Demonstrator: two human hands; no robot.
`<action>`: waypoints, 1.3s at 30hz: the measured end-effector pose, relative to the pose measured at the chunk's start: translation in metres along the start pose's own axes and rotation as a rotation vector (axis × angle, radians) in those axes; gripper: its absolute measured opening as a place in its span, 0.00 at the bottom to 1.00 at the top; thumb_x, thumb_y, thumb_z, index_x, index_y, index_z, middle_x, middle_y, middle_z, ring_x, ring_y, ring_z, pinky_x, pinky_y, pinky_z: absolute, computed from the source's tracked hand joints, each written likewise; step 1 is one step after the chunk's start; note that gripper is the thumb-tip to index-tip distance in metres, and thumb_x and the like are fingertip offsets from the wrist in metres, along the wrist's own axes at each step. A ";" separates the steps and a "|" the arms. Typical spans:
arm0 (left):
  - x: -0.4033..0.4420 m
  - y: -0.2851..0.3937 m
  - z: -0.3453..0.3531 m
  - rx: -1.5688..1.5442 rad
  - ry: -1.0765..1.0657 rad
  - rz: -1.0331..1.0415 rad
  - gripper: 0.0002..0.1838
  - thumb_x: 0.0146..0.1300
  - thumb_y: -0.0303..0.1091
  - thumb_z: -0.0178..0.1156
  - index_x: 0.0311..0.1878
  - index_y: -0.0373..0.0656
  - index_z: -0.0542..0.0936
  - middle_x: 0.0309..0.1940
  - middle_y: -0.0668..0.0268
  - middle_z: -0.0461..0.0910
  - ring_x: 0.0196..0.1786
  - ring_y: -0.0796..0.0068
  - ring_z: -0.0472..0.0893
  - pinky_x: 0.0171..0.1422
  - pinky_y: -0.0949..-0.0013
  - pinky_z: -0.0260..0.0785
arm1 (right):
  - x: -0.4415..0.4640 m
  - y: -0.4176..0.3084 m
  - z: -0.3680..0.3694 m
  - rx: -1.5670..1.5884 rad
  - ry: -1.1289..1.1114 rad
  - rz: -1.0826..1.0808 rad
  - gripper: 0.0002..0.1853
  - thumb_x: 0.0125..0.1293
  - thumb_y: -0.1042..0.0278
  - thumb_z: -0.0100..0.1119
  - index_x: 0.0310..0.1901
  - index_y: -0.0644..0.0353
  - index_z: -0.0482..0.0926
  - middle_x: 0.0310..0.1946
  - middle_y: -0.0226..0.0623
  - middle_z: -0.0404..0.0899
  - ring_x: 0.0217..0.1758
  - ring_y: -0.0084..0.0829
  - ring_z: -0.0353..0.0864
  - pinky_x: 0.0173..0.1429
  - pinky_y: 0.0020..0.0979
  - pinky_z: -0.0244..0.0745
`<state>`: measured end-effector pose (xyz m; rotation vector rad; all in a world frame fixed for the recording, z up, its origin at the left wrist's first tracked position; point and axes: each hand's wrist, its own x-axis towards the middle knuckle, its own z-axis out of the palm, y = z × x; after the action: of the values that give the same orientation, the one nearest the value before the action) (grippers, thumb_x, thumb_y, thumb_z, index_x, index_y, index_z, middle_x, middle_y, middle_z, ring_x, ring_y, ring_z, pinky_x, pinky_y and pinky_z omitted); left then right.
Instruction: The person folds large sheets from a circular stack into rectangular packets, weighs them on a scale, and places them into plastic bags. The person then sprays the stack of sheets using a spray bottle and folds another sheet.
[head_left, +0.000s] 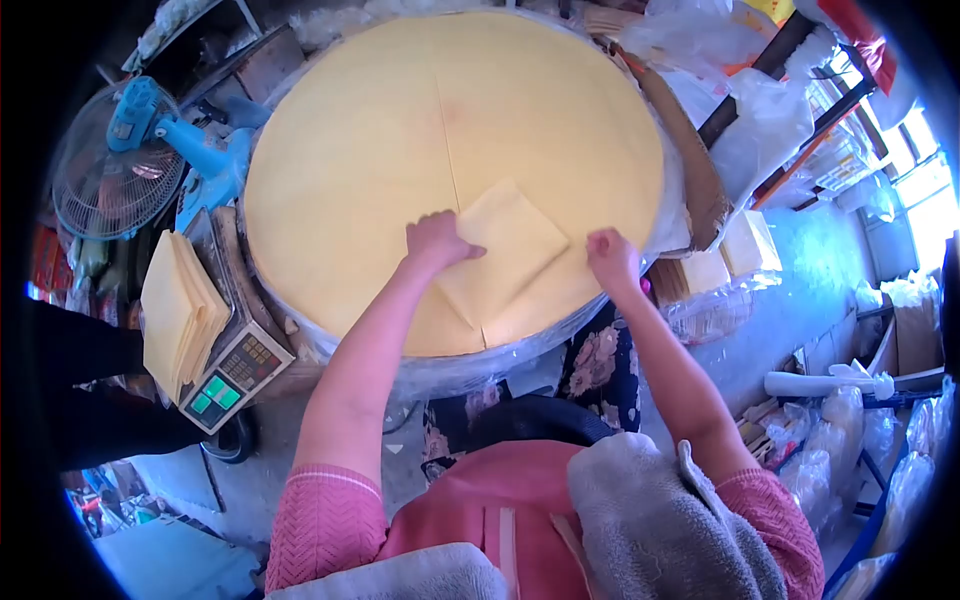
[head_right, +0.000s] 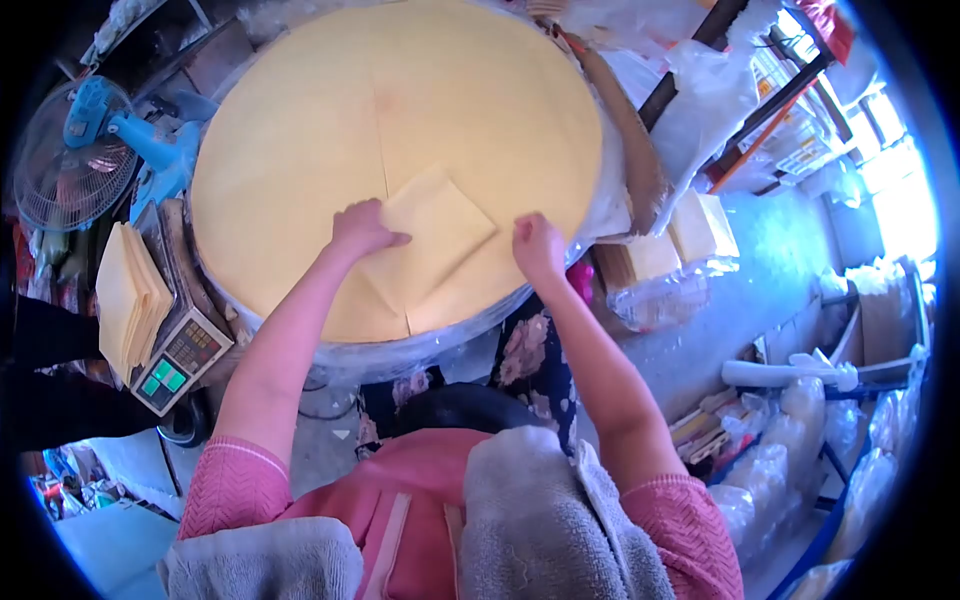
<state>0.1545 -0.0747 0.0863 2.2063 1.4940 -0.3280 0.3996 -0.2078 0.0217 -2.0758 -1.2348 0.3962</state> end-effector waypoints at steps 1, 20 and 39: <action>0.000 -0.007 0.001 -0.136 0.010 0.014 0.31 0.49 0.49 0.69 0.53 0.40 0.75 0.48 0.55 0.78 0.54 0.60 0.76 0.59 0.52 0.64 | -0.009 0.013 0.006 0.053 -0.040 0.012 0.13 0.55 0.71 0.59 0.44 0.62 0.79 0.38 0.45 0.81 0.35 0.37 0.82 0.42 0.33 0.76; -0.118 -0.079 0.060 -1.191 0.636 0.109 0.17 0.45 0.32 0.71 0.38 0.37 0.78 0.33 0.58 0.81 0.36 0.71 0.79 0.43 0.70 0.70 | -0.042 -0.137 0.013 0.635 -0.430 0.064 0.08 0.68 0.71 0.49 0.30 0.62 0.72 0.17 0.30 0.72 0.17 0.21 0.74 0.20 0.22 0.67; -0.244 -0.409 -0.093 -1.423 1.119 -0.148 0.24 0.51 0.21 0.66 0.53 0.36 0.74 0.45 0.58 0.80 0.44 0.67 0.81 0.49 0.66 0.74 | -0.046 -0.040 -0.004 0.730 -0.522 0.468 0.26 0.65 0.71 0.54 0.62 0.68 0.61 0.49 0.46 0.76 0.34 0.36 0.83 0.33 0.27 0.79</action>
<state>-0.3212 -0.1008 0.1783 0.9674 1.4632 1.6369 0.3520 -0.2364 0.0482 -1.6185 -0.6710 1.4381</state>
